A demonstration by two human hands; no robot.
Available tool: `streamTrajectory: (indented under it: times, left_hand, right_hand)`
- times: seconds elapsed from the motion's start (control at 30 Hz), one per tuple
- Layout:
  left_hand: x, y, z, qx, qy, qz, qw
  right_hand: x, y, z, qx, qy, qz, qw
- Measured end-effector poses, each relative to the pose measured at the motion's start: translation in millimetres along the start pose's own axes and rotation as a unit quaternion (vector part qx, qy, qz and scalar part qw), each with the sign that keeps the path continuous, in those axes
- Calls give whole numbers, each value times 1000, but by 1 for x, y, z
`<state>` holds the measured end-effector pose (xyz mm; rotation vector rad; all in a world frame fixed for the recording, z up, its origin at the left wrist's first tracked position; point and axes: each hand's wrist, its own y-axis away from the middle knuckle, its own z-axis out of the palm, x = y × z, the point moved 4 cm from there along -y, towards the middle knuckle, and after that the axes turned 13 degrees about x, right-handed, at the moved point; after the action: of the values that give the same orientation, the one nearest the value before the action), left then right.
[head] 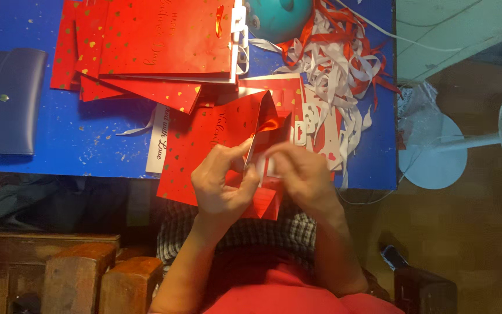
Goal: The person sits at a blue table and attaches ribbon handles to red Valentine's gift bags. They thread ribbon through the punched holes of each bag, tie the ends, and set finished bags on a growing stack while taking new bags one at a time.
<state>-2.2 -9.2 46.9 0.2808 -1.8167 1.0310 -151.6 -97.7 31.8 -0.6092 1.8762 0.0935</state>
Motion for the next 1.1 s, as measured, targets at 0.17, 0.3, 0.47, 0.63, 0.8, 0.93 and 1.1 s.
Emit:
streamTrajectory:
  times: [0.17, 0.3, 0.47, 0.63, 0.8, 0.93, 1.1]
  left_hand:
    - [3, 2, 8, -9, -3, 31, 999]
    - [4, 3, 8, -16, -10, 42, 999]
    - [4, 3, 10, -18, -16, 39, 999]
    - [4, 6, 15, -22, -22, 40, 999]
    - [4, 15, 39, -90, 6, 32, 995]
    - [1, 19, 41, -117, 83, -36, 989]
    - [17, 12, 15, -69, 80, 48, 993]
  right_hand:
    - [-7, -1, -4, 7, 62, 9, 998]
    - [-3, -2, 13, -116, 76, -31, 990]
    - [10, 9, -3, -16, 65, 31, 997]
    - [27, 24, -37, 140, 119, -42, 982]
    - [51, 41, -14, 34, -191, 124, 973]
    - [46, 40, -11, 70, -188, 191, 961]
    - [51, 42, -63, 133, -247, 188, 941]
